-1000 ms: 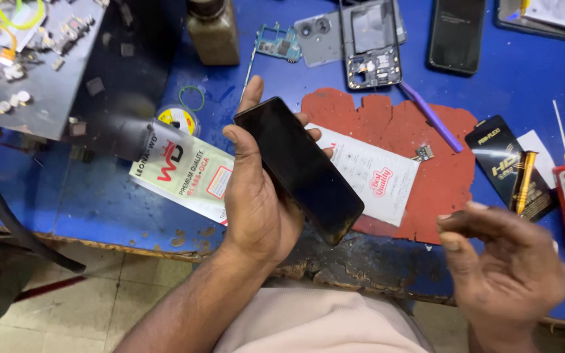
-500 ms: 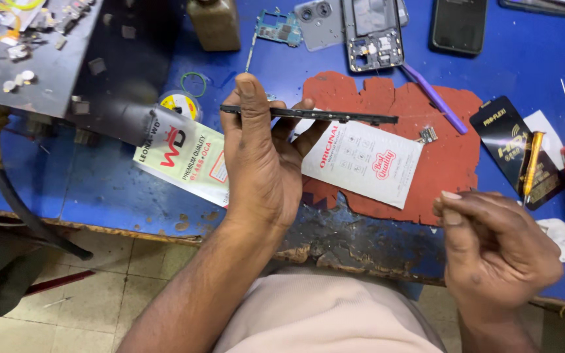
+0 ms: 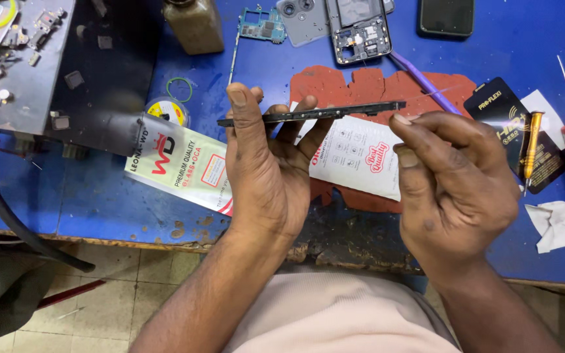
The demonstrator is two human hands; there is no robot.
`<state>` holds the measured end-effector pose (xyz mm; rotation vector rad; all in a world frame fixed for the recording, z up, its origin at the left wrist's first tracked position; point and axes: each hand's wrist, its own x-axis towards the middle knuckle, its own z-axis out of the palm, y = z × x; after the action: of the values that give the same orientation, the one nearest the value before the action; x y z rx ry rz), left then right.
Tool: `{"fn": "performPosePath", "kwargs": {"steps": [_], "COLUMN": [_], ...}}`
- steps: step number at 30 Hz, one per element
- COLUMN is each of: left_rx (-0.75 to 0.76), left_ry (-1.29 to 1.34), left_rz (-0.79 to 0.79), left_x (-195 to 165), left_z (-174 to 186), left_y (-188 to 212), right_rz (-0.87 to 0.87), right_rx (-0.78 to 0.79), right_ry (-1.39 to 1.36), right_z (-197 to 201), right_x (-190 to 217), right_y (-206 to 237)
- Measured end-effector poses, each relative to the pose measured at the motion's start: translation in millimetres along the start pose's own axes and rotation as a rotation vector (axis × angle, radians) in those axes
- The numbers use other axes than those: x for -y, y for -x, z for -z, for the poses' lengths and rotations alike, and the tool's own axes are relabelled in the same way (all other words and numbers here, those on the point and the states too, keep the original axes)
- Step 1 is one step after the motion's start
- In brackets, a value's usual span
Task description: The person holds a black smartphone with a cracked screen and repeatedly taps and rubs the display with a finger. The person rotates the phone to view different angles and briefly picks up a small component from the table before returning to the phone. The phone remains off throughout the clip.
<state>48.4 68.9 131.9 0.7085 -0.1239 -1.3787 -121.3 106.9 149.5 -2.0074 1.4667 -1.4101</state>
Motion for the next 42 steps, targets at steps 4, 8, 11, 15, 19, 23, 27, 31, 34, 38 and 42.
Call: {"fn": "performPosePath", "kwargs": {"steps": [4,8,11,15,19,23,27,31,34,38,42], "left_rx": [-0.016,-0.010,-0.010,-0.001,0.004,-0.001,0.005,0.020,0.023,0.025,0.040], "left_ry": [0.010,0.007,0.002,0.011,0.018,0.036,0.044,0.044,0.034,0.044,0.047], "left_rz": [0.008,0.010,0.010,0.016,0.019,0.032,0.043,0.044,0.044,0.045,0.051], "left_x": [-1,-1,1,2,1,1,1,0,2,5,6], "left_z": [-1,-1,-1,-1,-1,-2,-4,-3,0,6,9], "left_y": [0,1,2,-2,0,2,3,3,4,2,1], "right_rz": [0.033,0.053,0.060,0.067,0.070,0.079,0.090,0.078,0.043,0.034,0.015], "right_rx": [0.001,0.006,0.003,-0.002,0.000,-0.010,-0.032,-0.042,-0.042,-0.034,-0.026], "right_ry": [0.006,-0.007,-0.012,-0.041,-0.041,-0.048,-0.038,-0.002,-0.041,-0.112,-0.135], "right_z": [-3,-4,-4,-8,-8,-9,-12,-8,-8,-10,-9], "right_x": [2,-1,-2,-5,-2,0,3,7,9,7,2], "right_y": [-2,0,2,0,0,0,-5,-10,-13,-13,-13]}}
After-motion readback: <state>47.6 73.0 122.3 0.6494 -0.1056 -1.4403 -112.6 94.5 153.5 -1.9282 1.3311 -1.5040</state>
